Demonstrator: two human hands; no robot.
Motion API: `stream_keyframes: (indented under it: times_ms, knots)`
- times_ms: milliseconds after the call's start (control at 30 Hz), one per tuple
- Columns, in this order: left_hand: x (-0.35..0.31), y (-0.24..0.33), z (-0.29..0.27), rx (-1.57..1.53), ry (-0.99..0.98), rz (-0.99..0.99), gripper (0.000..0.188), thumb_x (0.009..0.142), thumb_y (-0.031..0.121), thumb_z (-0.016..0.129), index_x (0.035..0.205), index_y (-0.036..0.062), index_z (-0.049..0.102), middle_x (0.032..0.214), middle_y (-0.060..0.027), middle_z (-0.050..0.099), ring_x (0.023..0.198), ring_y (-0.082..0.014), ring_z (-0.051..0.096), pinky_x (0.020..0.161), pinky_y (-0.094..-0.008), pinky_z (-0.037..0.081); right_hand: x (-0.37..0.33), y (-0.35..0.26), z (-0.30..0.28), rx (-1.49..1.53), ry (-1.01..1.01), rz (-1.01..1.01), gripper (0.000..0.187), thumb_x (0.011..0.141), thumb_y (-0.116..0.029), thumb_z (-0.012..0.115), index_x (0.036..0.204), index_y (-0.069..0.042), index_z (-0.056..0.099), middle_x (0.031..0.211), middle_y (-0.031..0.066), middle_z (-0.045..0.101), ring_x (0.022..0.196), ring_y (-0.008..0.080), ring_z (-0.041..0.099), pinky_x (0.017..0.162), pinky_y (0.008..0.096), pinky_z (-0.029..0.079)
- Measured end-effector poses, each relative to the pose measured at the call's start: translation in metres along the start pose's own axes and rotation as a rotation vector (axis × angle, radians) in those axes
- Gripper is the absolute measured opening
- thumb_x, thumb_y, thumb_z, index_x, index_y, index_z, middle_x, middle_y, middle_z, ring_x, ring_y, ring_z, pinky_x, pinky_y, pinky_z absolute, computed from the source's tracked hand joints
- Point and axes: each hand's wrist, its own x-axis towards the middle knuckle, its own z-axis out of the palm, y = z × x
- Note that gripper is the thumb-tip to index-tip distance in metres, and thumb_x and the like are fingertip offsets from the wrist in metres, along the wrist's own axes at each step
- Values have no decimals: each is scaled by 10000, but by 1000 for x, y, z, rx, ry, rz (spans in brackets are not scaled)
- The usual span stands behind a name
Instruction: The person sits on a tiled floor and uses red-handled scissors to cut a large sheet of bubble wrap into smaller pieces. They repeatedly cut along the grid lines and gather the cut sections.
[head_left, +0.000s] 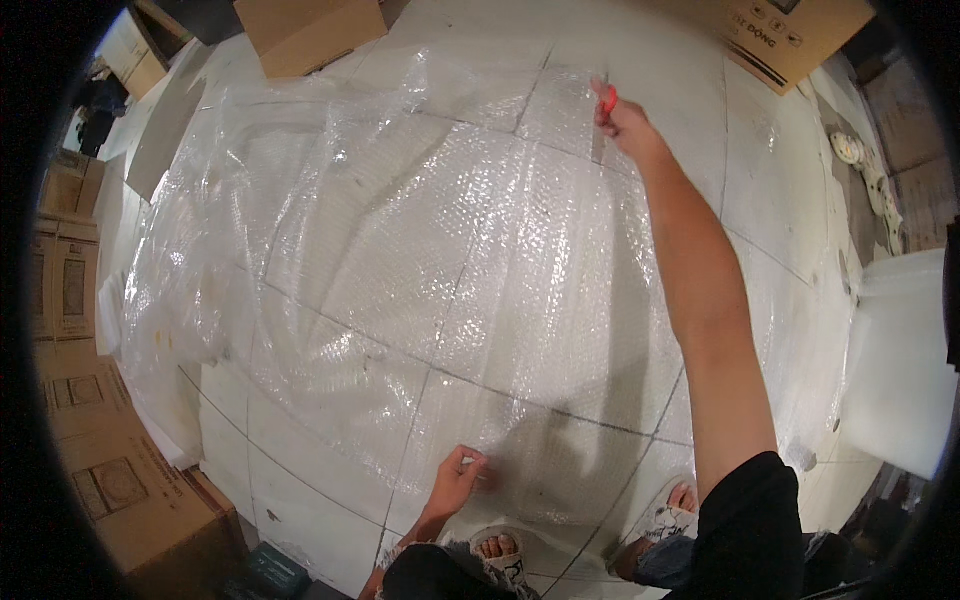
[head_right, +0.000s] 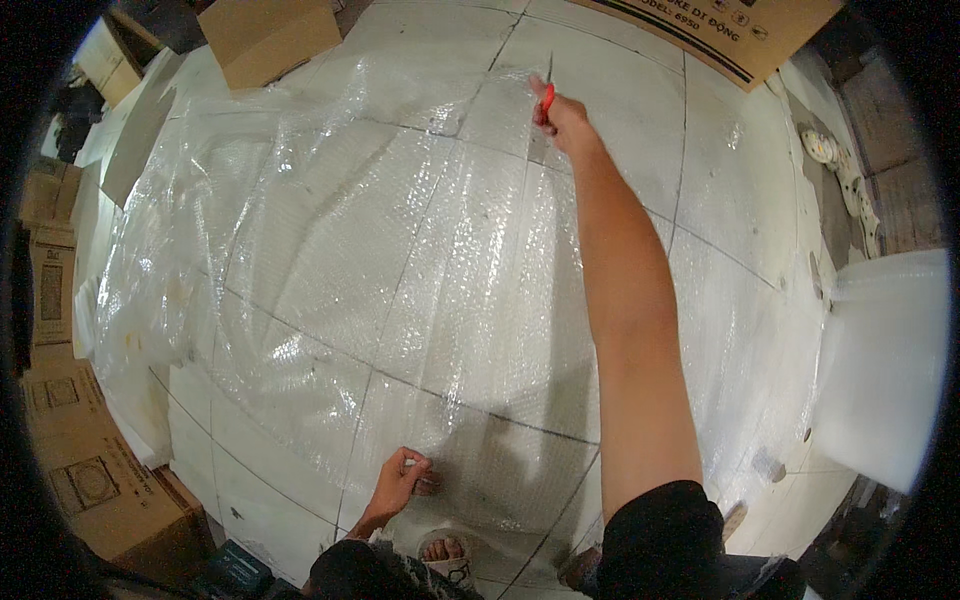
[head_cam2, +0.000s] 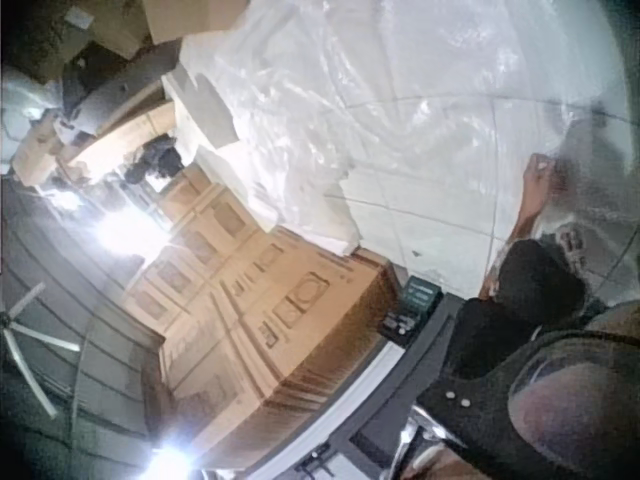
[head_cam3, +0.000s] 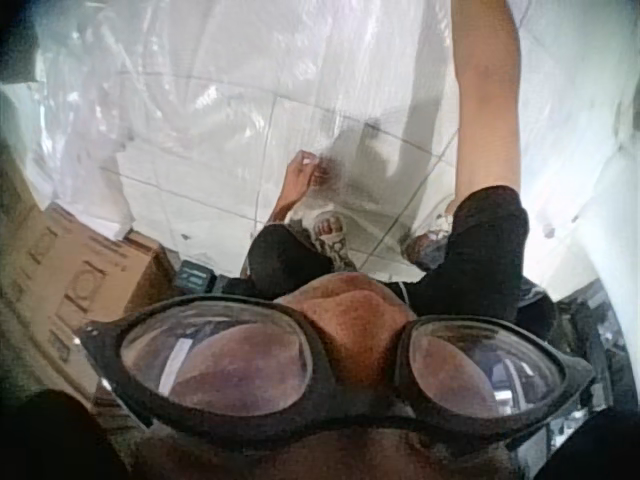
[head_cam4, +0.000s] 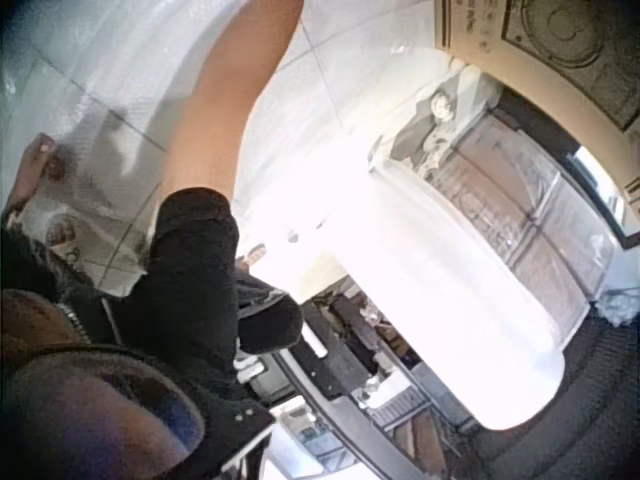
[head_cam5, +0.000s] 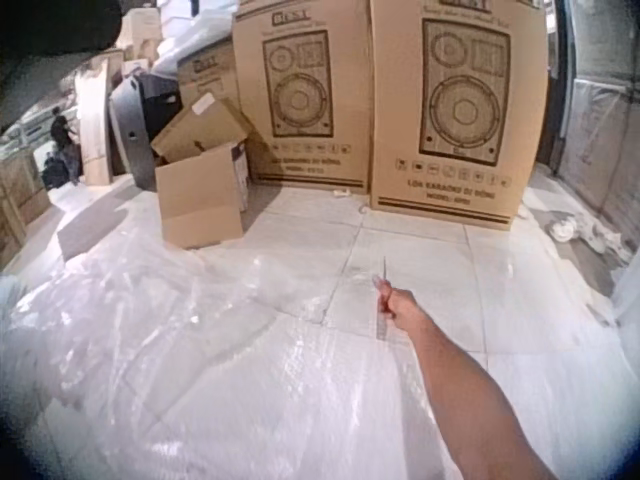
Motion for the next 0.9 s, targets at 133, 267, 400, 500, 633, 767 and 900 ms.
stream_keyframes:
  times_ms: [133, 267, 400, 500, 633, 767, 900]
  knots:
    - [-11, 10, 10, -244, 26, -8, 165, 967, 145, 547, 1031, 8, 480, 840, -164, 669, 708, -223, 675, 596, -312, 562, 10, -60, -2, 55, 59, -395, 460, 816, -548, 679, 745, -98, 619, 606, 9, 572, 526, 105, 474, 493, 274, 340]
    - [-11, 9, 16, -228, 93, -5, 199, 954, 177, 574, 1031, 8, 503, 802, -159, 669, 671, -221, 668, 561, -300, 538, -66, -70, -41, -106, 123, -548, 453, 830, -500, 675, 959, -66, 660, 713, 27, 621, 603, 117, 534, 561, 276, 391]
    - [-6, 1, 23, 499, 299, 255, 313, 886, 215, 656, 1095, 7, 553, 866, -171, 661, 719, -274, 657, 622, -352, 527, -214, 26, -153, -1066, 343, -473, 543, 837, -335, 708, 1272, -44, 564, 1061, 155, 669, 941, 233, 650, 824, 332, 491]
    - [-4, 38, 2, 962, 583, 520, 499, 814, 213, 684, 1278, 91, 545, 1142, -211, 574, 1076, -372, 548, 901, -427, 451, -337, 107, -218, -1321, 355, -320, 566, 809, -306, 731, 1299, -90, 546, 1179, 140, 622, 1066, 282, 611, 894, 375, 497]
    - [21, 57, -120, 1253, 886, 385, 519, 932, 233, 518, 1421, 106, 397, 1346, -209, 467, 1253, -386, 413, 1009, -479, 385, -430, 158, -259, -1472, 437, -90, 599, 821, -315, 710, 1345, -117, 500, 1305, 145, 536, 1183, 303, 538, 943, 392, 478]
    - [13, 81, -204, 1329, 1268, 387, 412, 930, 214, 514, 1311, 58, 502, 1279, -198, 502, 1204, -367, 446, 986, -460, 396, -451, 172, -247, -1312, 453, -115, 603, 832, -336, 690, 1357, -123, 483, 1277, 183, 545, 1171, 339, 536, 959, 427, 459]
    - [14, 51, -76, 988, 721, 927, 311, 876, 198, 590, 1136, 30, 586, 1137, -173, 587, 1079, -353, 534, 982, -436, 398, -450, 173, -203, -1286, 534, -33, 632, 817, -368, 701, 1356, -122, 482, 1263, 200, 553, 1164, 340, 542, 946, 423, 464]
